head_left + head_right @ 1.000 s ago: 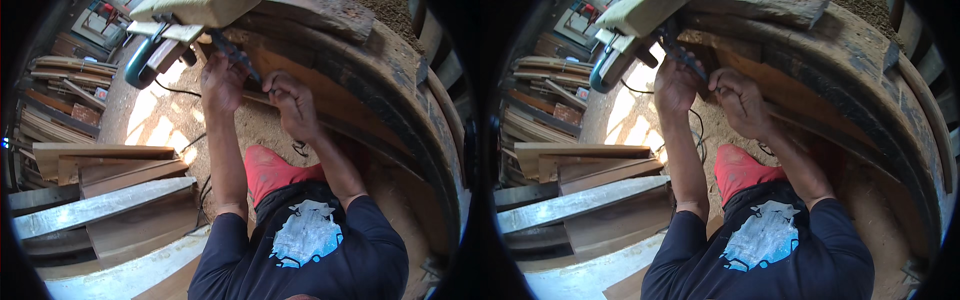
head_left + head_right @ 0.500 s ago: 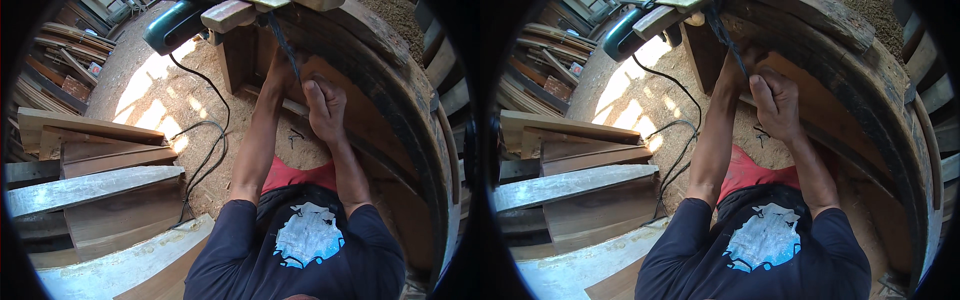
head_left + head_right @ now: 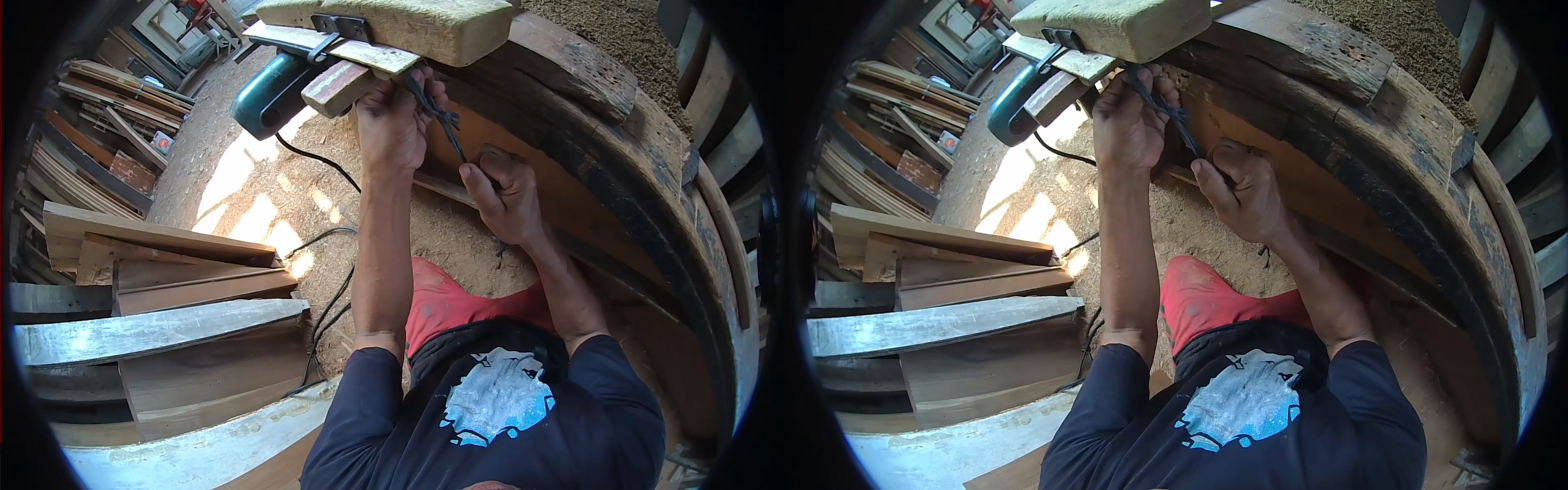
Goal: The person organizes boards and a power saw on a workbench, uses a hammer to fix wood pieces in place, and then ties a cord around the structure.
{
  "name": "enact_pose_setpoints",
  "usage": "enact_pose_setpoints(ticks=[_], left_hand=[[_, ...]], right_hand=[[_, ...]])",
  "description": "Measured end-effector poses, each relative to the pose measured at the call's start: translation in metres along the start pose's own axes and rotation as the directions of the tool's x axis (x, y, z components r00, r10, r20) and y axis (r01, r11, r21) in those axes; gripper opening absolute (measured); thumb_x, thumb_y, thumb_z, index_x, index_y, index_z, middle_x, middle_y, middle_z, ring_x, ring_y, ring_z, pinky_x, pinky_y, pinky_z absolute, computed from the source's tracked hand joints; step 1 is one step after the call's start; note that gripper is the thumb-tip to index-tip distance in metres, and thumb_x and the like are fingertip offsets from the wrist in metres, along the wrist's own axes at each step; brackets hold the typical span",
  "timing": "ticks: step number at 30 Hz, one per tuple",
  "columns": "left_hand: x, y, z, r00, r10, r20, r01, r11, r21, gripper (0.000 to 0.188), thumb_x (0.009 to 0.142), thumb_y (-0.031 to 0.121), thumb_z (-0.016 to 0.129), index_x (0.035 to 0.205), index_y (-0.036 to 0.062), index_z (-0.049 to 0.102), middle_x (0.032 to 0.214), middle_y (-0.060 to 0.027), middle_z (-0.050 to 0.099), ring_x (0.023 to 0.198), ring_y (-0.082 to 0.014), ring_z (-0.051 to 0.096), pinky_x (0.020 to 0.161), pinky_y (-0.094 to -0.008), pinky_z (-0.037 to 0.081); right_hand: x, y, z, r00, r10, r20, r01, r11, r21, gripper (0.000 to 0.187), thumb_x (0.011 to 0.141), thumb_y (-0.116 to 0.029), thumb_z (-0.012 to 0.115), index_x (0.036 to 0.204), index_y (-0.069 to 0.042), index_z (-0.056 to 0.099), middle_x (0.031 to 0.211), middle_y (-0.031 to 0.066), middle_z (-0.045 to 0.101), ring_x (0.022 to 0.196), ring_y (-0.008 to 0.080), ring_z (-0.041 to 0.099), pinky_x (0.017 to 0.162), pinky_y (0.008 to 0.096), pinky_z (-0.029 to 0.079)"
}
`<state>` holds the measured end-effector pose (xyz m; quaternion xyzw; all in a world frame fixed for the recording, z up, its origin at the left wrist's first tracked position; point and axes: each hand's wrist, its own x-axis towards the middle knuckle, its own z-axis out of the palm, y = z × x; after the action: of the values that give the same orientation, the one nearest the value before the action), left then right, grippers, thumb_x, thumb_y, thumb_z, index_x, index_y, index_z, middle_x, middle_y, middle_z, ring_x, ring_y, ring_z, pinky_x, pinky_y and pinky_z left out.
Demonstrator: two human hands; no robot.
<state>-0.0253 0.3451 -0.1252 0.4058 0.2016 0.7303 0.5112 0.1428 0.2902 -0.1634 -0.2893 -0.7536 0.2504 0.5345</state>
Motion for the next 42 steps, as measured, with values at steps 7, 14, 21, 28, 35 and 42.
enact_pose_setpoints(ticks=[7, 14, 21, 28, 35, 42], left_hand=[[0.003, 0.001, 0.01, 0.999, 0.016, -0.043, -0.018, 0.998, -0.053, 0.012, 0.092, 0.008, 0.067, 0.099, -0.0011, 0.067, 0.09, -0.0109, 0.071, 0.076, -0.0211, 0.069, 0.064, -0.0338, 0.057], [-0.002, -0.004, -0.01, 0.997, -0.029, 0.067, 0.025, 0.998, 0.062, 0.01, 0.093, 0.01, 0.067, 0.1, 0.0024, 0.066, 0.088, -0.0073, 0.069, 0.078, -0.0167, 0.066, 0.069, -0.0329, 0.056], [-0.003, -0.023, -0.01, 0.985, 0.069, 0.156, -0.116, 0.943, 0.311, 0.017, 0.092, 0.015, 0.071, 0.106, 0.0091, 0.064, 0.095, -0.003, 0.068, 0.087, -0.0114, 0.062, 0.079, -0.0276, 0.05], [-0.019, -0.058, -0.014, 0.996, 0.006, 0.091, -0.034, 0.948, 0.317, 0.018, 0.09, 0.004, 0.068, 0.108, 0.0044, 0.064, 0.095, -0.005, 0.068, 0.082, -0.0114, 0.062, 0.076, -0.0269, 0.051], [-0.01, -0.102, -0.024, 0.998, -0.061, -0.012, 0.057, 0.835, 0.547, 0.012, 0.093, 0.006, 0.06, 0.097, -0.0019, 0.069, 0.09, -0.0046, 0.068, 0.082, -0.0099, 0.062, 0.072, -0.0255, 0.049], [0.025, -0.147, -0.05, 0.877, 0.199, 0.437, -0.473, 0.516, 0.714, 0.012, 0.082, 0.005, 0.061, 0.088, 0.0066, 0.072, 0.081, -0.0075, 0.069, 0.081, -0.0217, 0.067, 0.073, -0.0339, 0.052]], right_hand=[[-0.003, -0.001, 0.002, 0.999, 0.049, 0.02, -0.052, 0.987, 0.154, 0.033, 0.095, -0.01, 0.059, 0.067, 0.0, 0.045, 0.063, 0.0042, 0.042, 0.056, 0.0124, 0.039, 0.052, 0.0322, 0.033], [-0.024, 0.034, 0.009, 0.923, 0.377, -0.08, -0.233, 0.711, 0.663, 0.015, 0.098, -0.015, 0.06, 0.091, -0.002, 0.065, 0.07, -0.0023, 0.053, 0.062, 0.0073, 0.048, 0.058, 0.0259, 0.041], [-0.011, 0.108, -0.013, 0.904, 0.283, -0.319, -0.266, 0.959, 0.099, 0.028, 0.098, -0.02, 0.06, 0.12, -0.003, 0.062, 0.102, 0.0036, 0.065, 0.083, 0.0075, 0.057, 0.066, 0.0287, 0.048], [0.028, 0.137, 0.005, 0.696, 0.702, -0.154, -0.272, 0.455, 0.848, 0.006, 0.096, -0.02, 0.063, 0.094, -0.015, 0.06, 0.069, -0.0076, 0.049, 0.054, 0.0083, 0.04, 0.047, 0.0237, 0.027], [0.064, 0.191, 0.006, 0.742, 0.652, -0.159, -0.275, 0.512, 0.814, 0.009, 0.096, -0.025, 0.062, 0.099, -0.016, 0.061, 0.081, -0.0038, 0.059, 0.062, 0.0099, 0.049, 0.05, 0.0259, 0.034], [0.083, 0.2, 0.005, 0.74, 0.641, -0.206, -0.285, 0.575, 0.767, 0.009, 0.096, -0.024, 0.061, 0.099, -0.015, 0.062, 0.082, -0.0017, 0.06, 0.064, 0.0114, 0.051, 0.052, 0.0273, 0.035]])
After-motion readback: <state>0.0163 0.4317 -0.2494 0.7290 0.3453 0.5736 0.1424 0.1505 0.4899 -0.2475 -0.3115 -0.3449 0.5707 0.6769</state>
